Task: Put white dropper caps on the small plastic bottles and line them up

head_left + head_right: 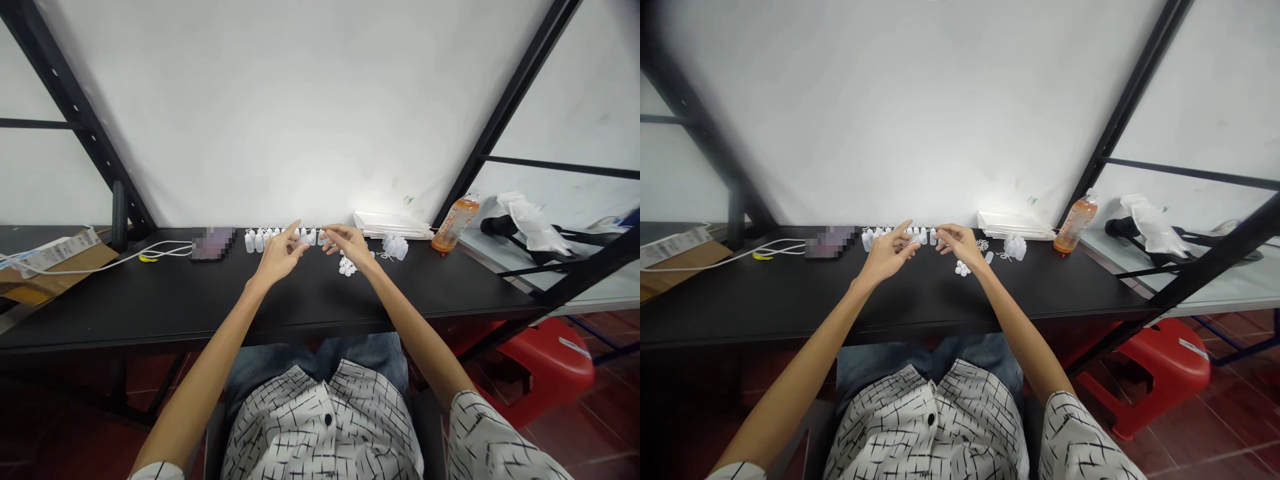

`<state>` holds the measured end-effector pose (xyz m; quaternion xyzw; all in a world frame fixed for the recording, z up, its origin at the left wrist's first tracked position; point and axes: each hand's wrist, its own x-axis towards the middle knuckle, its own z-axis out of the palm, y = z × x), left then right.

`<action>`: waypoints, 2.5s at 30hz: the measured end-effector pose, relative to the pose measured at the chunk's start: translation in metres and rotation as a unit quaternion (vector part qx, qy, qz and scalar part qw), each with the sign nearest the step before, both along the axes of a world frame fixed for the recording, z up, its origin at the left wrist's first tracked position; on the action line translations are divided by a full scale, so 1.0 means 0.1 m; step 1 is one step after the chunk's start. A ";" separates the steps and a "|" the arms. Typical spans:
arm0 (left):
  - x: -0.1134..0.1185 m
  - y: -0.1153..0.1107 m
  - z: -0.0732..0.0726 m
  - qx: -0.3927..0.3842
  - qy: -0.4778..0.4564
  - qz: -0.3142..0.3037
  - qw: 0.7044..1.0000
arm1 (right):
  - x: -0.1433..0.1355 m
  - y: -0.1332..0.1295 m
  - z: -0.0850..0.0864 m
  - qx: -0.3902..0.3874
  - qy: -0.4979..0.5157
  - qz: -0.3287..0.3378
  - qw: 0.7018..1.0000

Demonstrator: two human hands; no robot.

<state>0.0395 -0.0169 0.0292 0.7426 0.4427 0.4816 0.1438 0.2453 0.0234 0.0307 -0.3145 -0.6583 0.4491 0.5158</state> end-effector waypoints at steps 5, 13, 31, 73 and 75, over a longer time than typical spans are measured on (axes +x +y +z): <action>0.00 -0.01 0.03 -0.040 -0.016 0.008 0.999 | 0.21 0.08 0.03 0.070 -0.096 -0.130 0.984; -0.04 -0.02 0.02 -0.027 0.061 -0.025 0.997 | 0.43 0.04 0.09 0.122 -0.422 -0.268 0.857; -0.04 0.00 -0.01 -0.012 0.021 -0.055 0.998 | 0.39 0.02 0.10 0.083 -0.566 -0.209 0.793; -0.01 -0.05 0.10 -0.101 0.092 -0.036 0.990 | 0.02 -0.10 -0.03 0.172 -0.624 -0.162 0.745; -0.02 -0.02 0.06 -0.090 0.091 -0.050 0.991 | 0.02 -0.10 -0.04 0.169 -0.627 -0.162 0.742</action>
